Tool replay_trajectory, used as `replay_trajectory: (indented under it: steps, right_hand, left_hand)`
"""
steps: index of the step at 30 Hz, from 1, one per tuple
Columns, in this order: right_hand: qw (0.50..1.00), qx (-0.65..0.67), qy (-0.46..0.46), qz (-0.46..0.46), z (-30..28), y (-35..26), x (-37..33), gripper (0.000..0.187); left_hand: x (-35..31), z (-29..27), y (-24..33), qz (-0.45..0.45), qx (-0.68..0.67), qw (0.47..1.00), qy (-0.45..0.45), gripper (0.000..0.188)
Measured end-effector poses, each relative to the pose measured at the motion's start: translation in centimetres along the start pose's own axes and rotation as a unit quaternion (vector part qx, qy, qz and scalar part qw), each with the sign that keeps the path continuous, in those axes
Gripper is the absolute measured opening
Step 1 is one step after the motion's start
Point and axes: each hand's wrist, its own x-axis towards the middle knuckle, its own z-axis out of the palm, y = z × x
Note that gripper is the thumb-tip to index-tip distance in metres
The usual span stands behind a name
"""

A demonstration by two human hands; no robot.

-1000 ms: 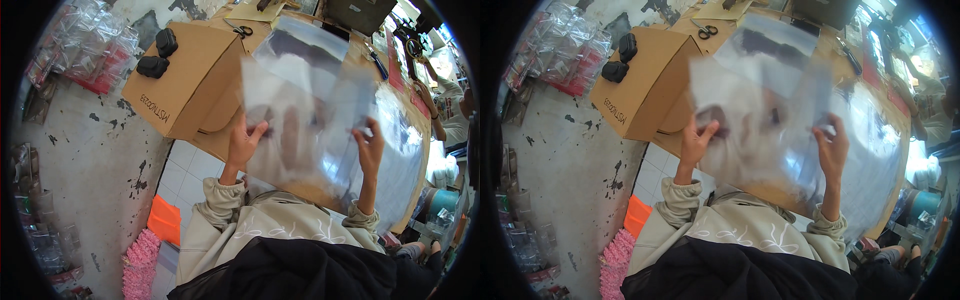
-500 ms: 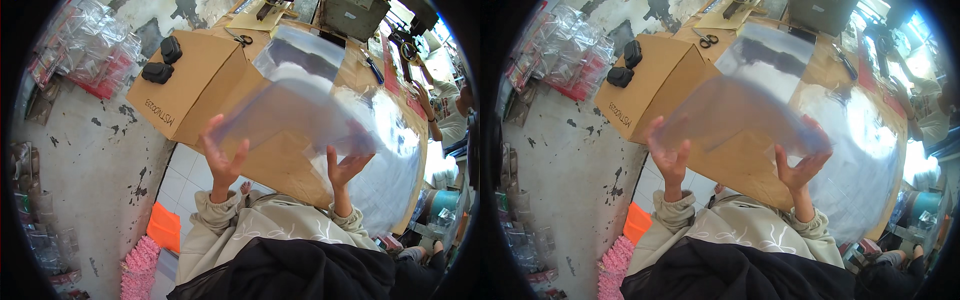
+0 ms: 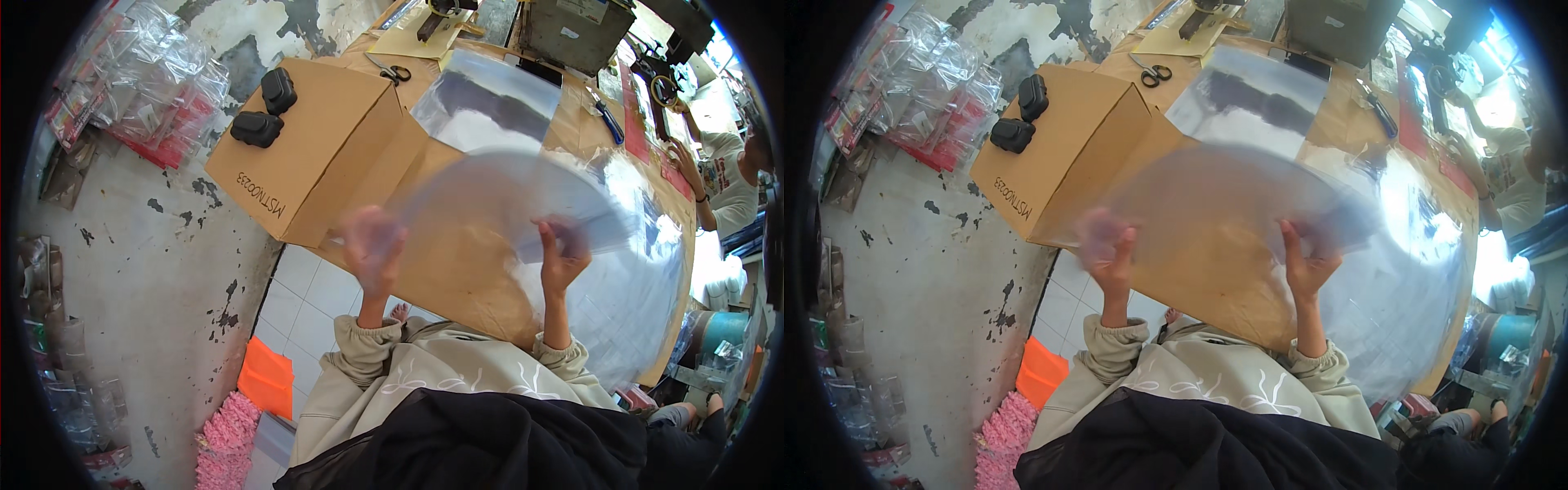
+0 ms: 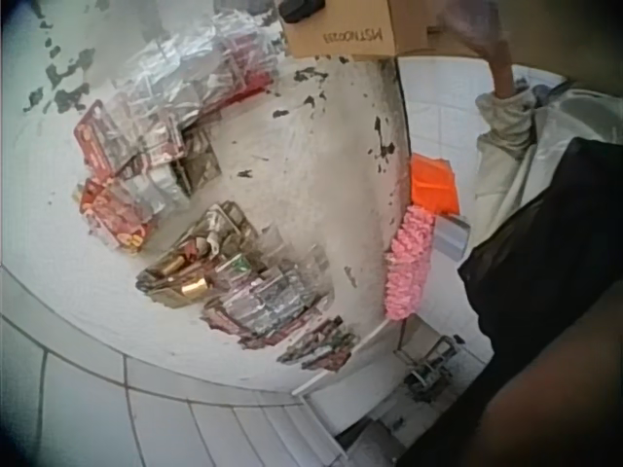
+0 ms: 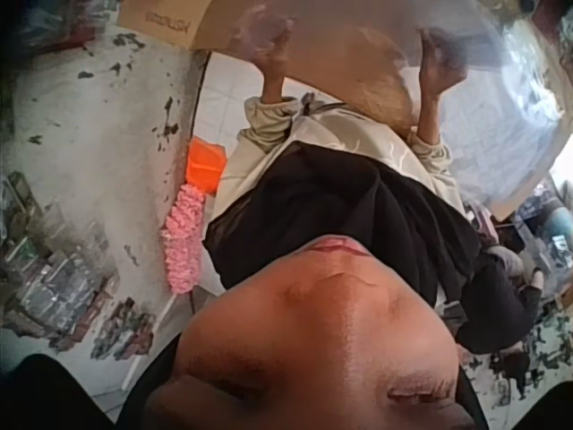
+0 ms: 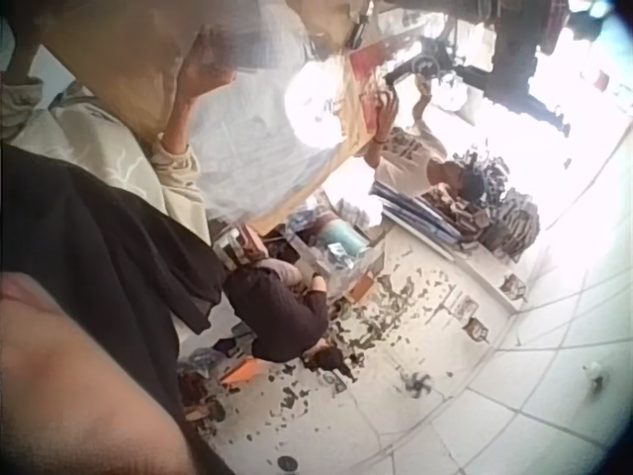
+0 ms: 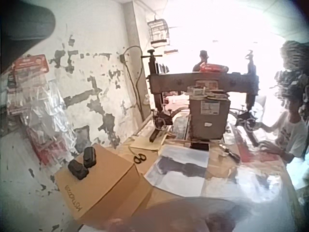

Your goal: The person picks up a stack of clear plastic sleeves from the workbench, then separates, flips through, and aligns them by hand on the table.

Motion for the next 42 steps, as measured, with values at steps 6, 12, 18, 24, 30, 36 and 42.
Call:
replay_trajectory:
  steps: [6,12,18,24,30,36,42]
  right_hand:
    - [0.991,-0.075,-0.009,-0.110,0.9,-0.3,-0.3,0.018]
    - [0.981,-0.136,0.032,-0.134,0.9,-2.0,-1.7,0.011]
    - [1.000,-0.008,0.013,0.018,0.9,0.5,-3.0,0.008]
    - [0.995,-0.086,-0.044,-0.009,-0.6,3.0,-4.6,0.005]
    - [0.974,-0.148,-0.172,0.015,-2.7,1.2,5.1,0.004]
    - [0.869,-0.419,-0.215,-0.148,-0.4,2.1,26.2,0.024]
    - [0.779,-0.533,-0.325,-0.062,6.6,11.3,34.1,0.032]
  left_hand:
    - [-2.2,0.0,-4.0,0.016,0.029,0.997,0.075,0.047]
    - [-2.2,1.7,0.4,0.079,-0.024,0.983,0.163,0.025]
    - [-4.6,-0.3,-0.8,0.060,0.095,0.992,0.060,0.028]
    - [-4.6,1.6,-2.4,0.125,0.076,0.985,0.092,0.031]
    - [-2.6,3.9,-4.1,0.017,0.028,0.997,0.073,0.026]
    - [3.4,15.4,-5.6,-0.342,-0.165,0.925,-0.004,0.018]
    - [7.1,18.2,-10.6,-0.393,-0.076,0.916,0.021,0.016]
